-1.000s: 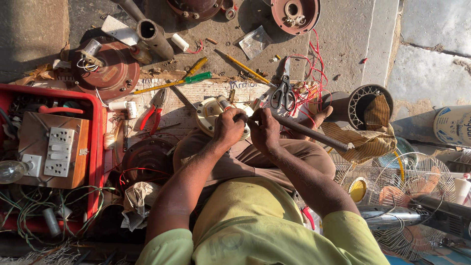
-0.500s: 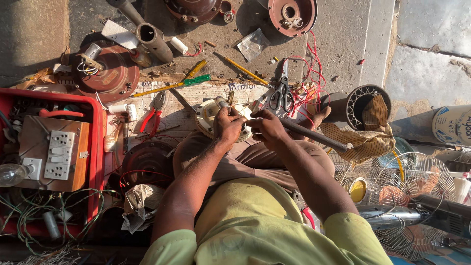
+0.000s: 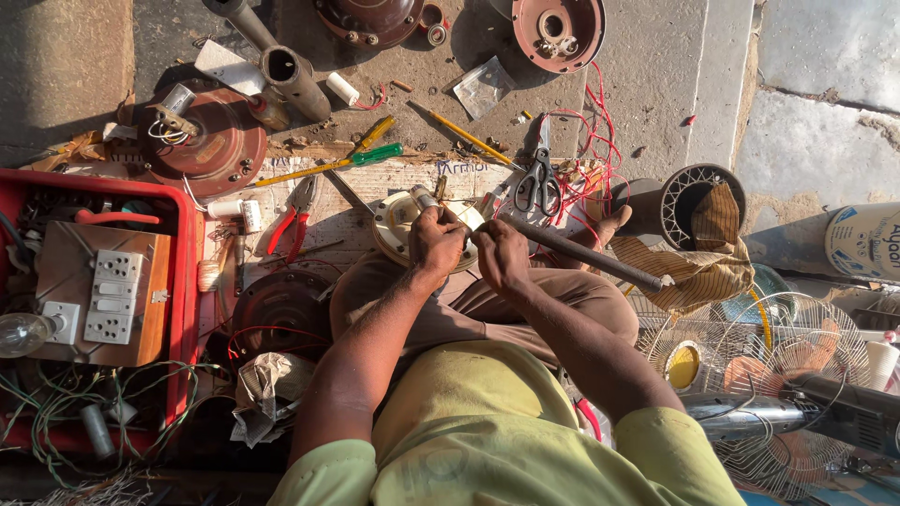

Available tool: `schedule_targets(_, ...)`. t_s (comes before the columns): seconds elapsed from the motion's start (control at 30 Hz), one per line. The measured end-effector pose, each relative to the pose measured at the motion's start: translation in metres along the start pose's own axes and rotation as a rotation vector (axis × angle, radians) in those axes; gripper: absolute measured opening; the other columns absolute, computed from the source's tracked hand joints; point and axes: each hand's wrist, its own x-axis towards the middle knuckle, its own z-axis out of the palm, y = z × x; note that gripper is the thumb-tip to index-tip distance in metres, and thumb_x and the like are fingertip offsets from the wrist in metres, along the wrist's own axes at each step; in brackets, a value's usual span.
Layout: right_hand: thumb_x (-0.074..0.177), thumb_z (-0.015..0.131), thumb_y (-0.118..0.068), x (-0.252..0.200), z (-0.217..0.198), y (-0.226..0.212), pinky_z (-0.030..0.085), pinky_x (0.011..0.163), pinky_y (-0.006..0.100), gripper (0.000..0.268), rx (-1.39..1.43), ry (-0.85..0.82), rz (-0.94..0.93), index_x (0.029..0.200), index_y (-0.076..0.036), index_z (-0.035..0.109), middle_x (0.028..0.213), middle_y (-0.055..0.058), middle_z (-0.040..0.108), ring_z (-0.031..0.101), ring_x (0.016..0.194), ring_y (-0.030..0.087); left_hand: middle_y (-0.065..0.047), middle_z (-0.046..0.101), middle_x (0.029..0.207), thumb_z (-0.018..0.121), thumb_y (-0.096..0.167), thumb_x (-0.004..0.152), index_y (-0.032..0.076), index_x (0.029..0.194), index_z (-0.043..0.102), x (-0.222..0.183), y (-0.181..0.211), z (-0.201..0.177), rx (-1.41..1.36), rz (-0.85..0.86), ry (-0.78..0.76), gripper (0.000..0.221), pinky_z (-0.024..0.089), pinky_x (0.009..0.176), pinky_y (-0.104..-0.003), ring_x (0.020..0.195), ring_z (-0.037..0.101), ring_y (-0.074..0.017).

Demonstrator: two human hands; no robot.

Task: The person sits on the floor and repairs a white circular electrical component, likely a fan motor base. They use a screwdriver to tighten screws, pliers to strip and cut wires, and scissors to trim wire ends. The person connects red wires to terminals on the component.

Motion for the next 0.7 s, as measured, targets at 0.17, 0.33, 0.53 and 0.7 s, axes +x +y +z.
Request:
schedule_targets(0.17, 0.095, 0.062, -0.018, 0.027, 0.0, 0.003, 0.04, 0.049, 0.037, 0.014, 0.382, -0.167, 0.623, 0.095, -0.004, 0.066, 0.076, 0.009, 0.061, 0.05, 0.058, 0.02, -0.011, 0.078, 0.094, 0.072, 0.002, 0.078, 0.002, 0.11, 0.052, 0.004, -0.003, 0.0, -0.101, -0.044, -0.018, 0.037, 0.058, 0.07, -0.028, 0.085, 0.074, -0.0153)
schedule_targets(0.33, 0.078, 0.077, -0.013, -0.014, -0.028, -0.034, 0.059, 0.066, 0.036, 0.034, -0.137, -0.271, 0.094, 0.109, -0.011, 0.064, 0.099, 0.003, 0.07, 0.069, 0.082, 0.016, -0.011, 0.078, 0.091, 0.079, 0.005, 0.075, 0.002, 0.1, 0.054, -0.001, 0.009, 0.0, -0.038, -0.093, 0.001, 0.035, 0.057, 0.07, -0.03, 0.083, 0.074, -0.016)
schedule_targets(0.53, 0.093, 0.074, -0.01, -0.046, -0.018, -0.051, 0.054, 0.085, 0.044, 0.014, -0.684, -0.009, -0.908, 0.106, -0.005, 0.07, 0.106, 0.014, 0.072, 0.067, 0.097, 0.035, -0.009, 0.075, 0.083, 0.08, 0.008, 0.075, 0.005, 0.087, 0.058, -0.006, 0.022, -0.008, 0.186, -0.029, 0.021, 0.025, 0.057, 0.072, -0.031, 0.078, 0.075, -0.0162)
schedule_targets(0.7, 0.096, 0.062, -0.015, -0.015, -0.009, -0.026, 0.058, 0.066, 0.038, 0.008, -0.293, -0.132, -0.038, 0.094, -0.011, 0.068, 0.091, 0.007, 0.07, 0.068, 0.076, 0.024, -0.008, 0.074, 0.084, 0.078, 0.002, 0.076, 0.004, 0.086, 0.057, -0.006, 0.013, -0.003, -0.028, 0.047, 0.011, 0.023, 0.06, 0.068, -0.031, 0.085, 0.078, -0.0184)
